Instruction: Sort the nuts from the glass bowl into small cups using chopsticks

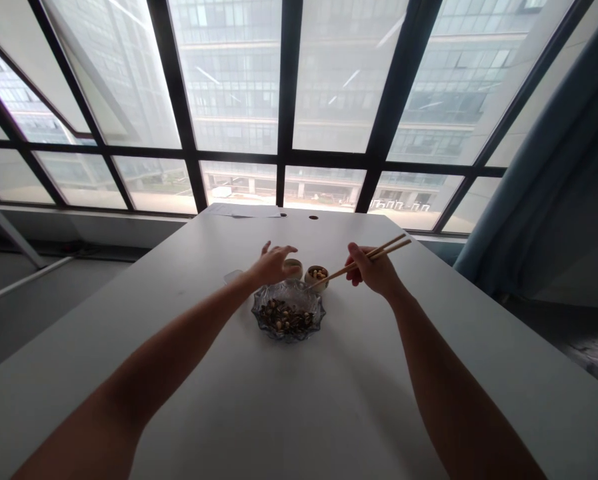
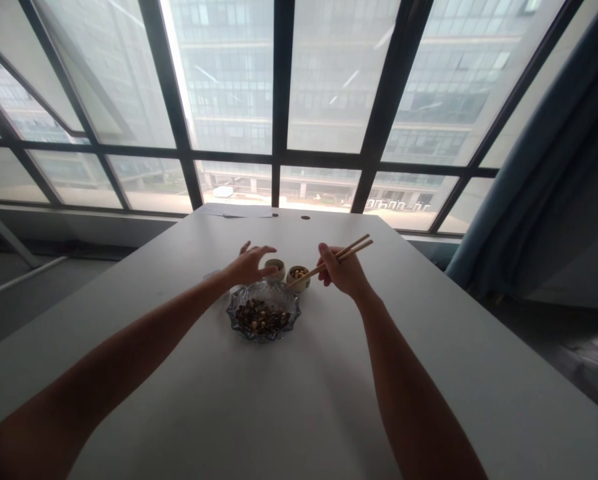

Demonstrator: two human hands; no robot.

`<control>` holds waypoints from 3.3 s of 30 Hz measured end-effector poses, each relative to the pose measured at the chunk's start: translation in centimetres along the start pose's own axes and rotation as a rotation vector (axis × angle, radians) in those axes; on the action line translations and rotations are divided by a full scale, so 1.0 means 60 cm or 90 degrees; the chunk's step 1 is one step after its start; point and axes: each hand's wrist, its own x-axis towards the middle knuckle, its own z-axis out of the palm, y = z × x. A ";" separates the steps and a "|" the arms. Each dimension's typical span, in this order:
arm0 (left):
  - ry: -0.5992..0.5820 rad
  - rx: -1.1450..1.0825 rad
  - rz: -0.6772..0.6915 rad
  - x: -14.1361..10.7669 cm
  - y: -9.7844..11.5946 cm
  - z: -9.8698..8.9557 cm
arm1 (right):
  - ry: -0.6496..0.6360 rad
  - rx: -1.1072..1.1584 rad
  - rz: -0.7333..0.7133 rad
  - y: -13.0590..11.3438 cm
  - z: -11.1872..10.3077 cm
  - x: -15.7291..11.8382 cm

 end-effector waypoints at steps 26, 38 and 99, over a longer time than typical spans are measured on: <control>0.204 -0.217 -0.272 -0.194 -0.150 0.041 | -0.127 -0.013 0.033 0.015 0.062 -0.021; 0.194 -0.233 -0.292 -0.192 -0.144 0.037 | -0.182 -0.031 0.009 0.035 0.068 -0.022; 0.088 0.058 -0.153 -0.088 -0.074 -0.013 | 0.030 0.152 0.075 0.064 0.058 0.004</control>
